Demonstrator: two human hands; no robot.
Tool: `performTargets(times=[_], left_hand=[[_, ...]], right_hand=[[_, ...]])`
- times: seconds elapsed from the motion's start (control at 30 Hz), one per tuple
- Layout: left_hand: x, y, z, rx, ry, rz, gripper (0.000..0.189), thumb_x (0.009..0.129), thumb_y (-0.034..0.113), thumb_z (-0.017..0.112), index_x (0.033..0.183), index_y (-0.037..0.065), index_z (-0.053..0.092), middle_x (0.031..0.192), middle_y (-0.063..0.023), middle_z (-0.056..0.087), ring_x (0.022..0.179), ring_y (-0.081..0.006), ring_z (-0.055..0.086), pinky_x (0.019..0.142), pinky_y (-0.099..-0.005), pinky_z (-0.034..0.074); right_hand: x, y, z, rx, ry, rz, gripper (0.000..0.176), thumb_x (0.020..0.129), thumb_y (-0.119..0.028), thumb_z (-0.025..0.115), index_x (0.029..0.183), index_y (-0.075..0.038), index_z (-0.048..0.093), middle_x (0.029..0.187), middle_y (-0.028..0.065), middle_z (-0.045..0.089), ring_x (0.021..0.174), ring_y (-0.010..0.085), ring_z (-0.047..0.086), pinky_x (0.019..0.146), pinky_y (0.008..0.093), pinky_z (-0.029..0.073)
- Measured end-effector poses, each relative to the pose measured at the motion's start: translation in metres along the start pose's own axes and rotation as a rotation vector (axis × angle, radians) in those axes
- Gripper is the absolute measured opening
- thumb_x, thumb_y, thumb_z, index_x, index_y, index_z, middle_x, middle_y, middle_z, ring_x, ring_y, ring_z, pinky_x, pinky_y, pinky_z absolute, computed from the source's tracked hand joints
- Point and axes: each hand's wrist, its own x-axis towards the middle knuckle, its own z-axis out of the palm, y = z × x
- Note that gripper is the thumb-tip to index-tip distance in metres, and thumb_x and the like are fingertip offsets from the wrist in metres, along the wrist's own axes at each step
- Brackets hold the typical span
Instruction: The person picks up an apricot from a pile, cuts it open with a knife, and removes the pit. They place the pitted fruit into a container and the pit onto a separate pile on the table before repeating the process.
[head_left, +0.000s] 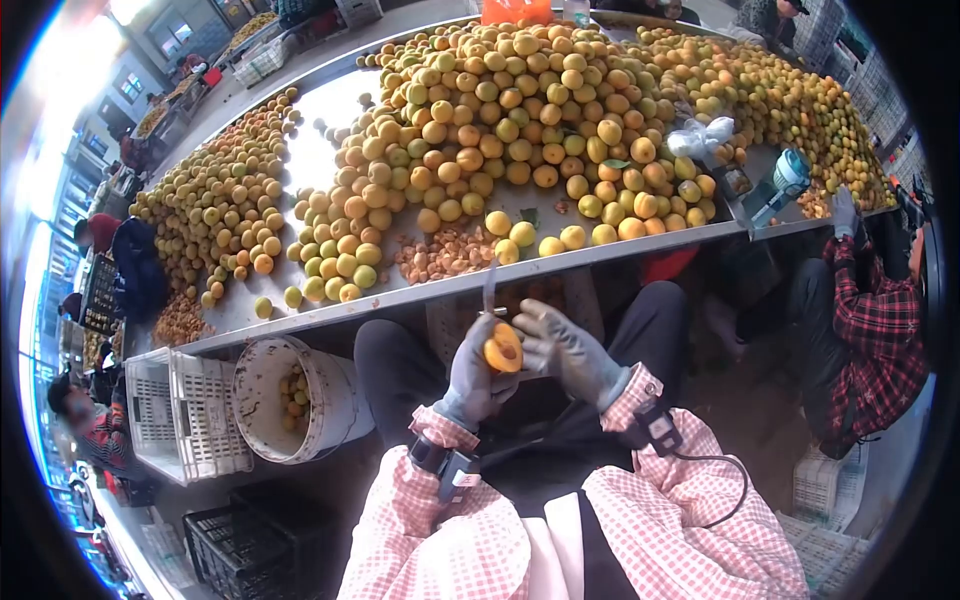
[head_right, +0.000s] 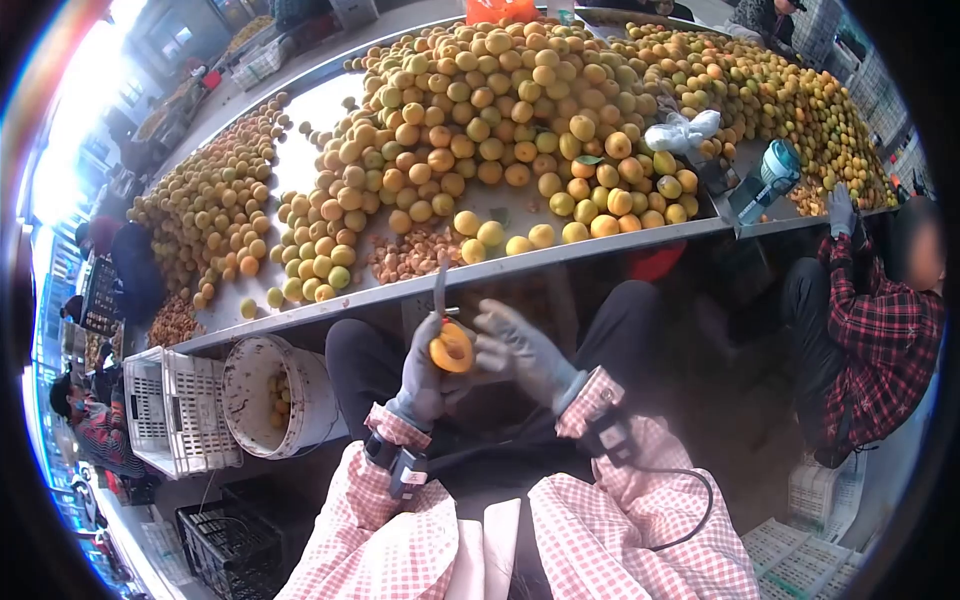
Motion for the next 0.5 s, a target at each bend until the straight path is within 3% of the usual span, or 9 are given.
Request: performTargets(times=[0.1,0.13,0.17,0.23,0.27,0.33,0.4,0.43,0.5], left_hand=[[0.010,-0.016,0.002,0.421,0.013,0.486,0.028,0.098,0.035,0.051,0.096,0.008,0.057,0.065,-0.0034,0.057,0.047,-0.0140,0.050,0.042,-0.0251,0.038],[0.018,-0.020,-0.003,0.481,0.008,0.654,0.026,0.098,0.032,0.052,0.097,0.006,0.058,0.066,-0.0048,0.058,0.051,-0.0158,0.054,0.048,-0.0263,0.043],[0.021,-0.021,-0.012,0.482,0.008,0.652,0.026,0.098,0.032,0.052,0.097,0.006,0.058,0.066,-0.0048,0.058,0.051,-0.0158,0.054,0.048,-0.0263,0.043],[0.014,-0.014,-0.018,1.143,0.052,0.851,0.026,0.095,0.029,0.057,0.098,0.003,0.059,0.066,-0.0069,0.058,0.056,-0.0139,0.055,0.057,-0.0280,0.046],[0.011,-0.014,-0.017,1.143,0.051,0.848,0.026,0.095,0.029,0.057,0.098,0.003,0.059,0.066,-0.0069,0.058,0.056,-0.0139,0.055,0.057,-0.0280,0.046],[-0.003,-0.009,-0.002,1.136,0.038,0.830,0.018,0.097,0.018,0.054,0.095,0.001,0.059,0.074,0.0002,0.058,0.066,-0.0027,0.049,0.061,-0.0212,0.044],[-0.008,-0.004,0.012,0.748,-0.033,0.789,0.022,0.099,0.023,0.052,0.097,0.002,0.059,0.064,-0.0007,0.054,0.052,-0.0034,0.047,0.047,-0.0197,0.038],[-0.012,-0.001,0.015,0.632,-0.075,0.714,0.027,0.099,0.028,0.051,0.100,0.002,0.058,0.061,-0.0011,0.053,0.046,-0.0045,0.044,0.042,-0.0202,0.035],[-0.026,0.004,0.020,0.516,-0.108,0.638,0.033,0.100,0.034,0.049,0.102,0.003,0.058,0.059,-0.0014,0.053,0.040,-0.0055,0.040,0.037,-0.0206,0.033]], right_hand=[[-0.016,-0.025,0.041,0.342,-0.218,0.128,0.051,0.091,-0.013,0.065,0.137,-0.005,0.044,0.127,0.0042,0.051,0.112,0.0112,0.053,0.097,0.0278,0.044],[-0.025,-0.026,0.046,0.229,-0.093,0.092,0.051,0.090,-0.010,0.066,0.136,-0.005,0.045,0.124,0.0039,0.053,0.109,0.0104,0.054,0.094,0.0260,0.046],[-0.030,-0.026,0.048,0.115,0.032,0.056,0.051,0.089,-0.007,0.067,0.135,-0.005,0.046,0.121,0.0035,0.055,0.106,0.0096,0.056,0.091,0.0242,0.048],[-0.034,-0.026,0.045,0.078,0.069,0.070,0.047,0.089,-0.007,0.067,0.132,-0.004,0.048,0.117,0.0029,0.058,0.102,0.0091,0.057,0.087,0.0233,0.049],[-0.037,-0.027,0.043,0.039,0.105,0.080,0.044,0.089,-0.007,0.066,0.130,-0.003,0.050,0.112,0.0023,0.060,0.098,0.0087,0.058,0.084,0.0223,0.051],[-0.042,-0.034,0.029,-0.135,0.137,0.078,0.036,0.093,-0.019,0.064,0.124,-0.003,0.053,0.103,0.0026,0.063,0.086,0.0100,0.061,0.072,0.0211,0.051],[-0.045,-0.025,0.009,0.364,0.072,0.440,0.035,0.097,-0.036,0.054,0.117,-0.007,0.056,0.100,0.0059,0.064,0.071,0.0121,0.060,0.056,0.0184,0.047],[-0.048,-0.022,0.008,0.258,0.071,0.428,0.042,0.099,-0.043,0.046,0.119,-0.008,0.054,0.103,0.0093,0.063,0.068,0.0146,0.059,0.053,0.0174,0.042],[-0.056,-0.024,0.007,0.377,0.006,0.416,0.038,0.098,-0.036,0.051,0.123,-0.008,0.050,0.111,0.0091,0.060,0.075,0.0153,0.061,0.056,0.0195,0.046]])
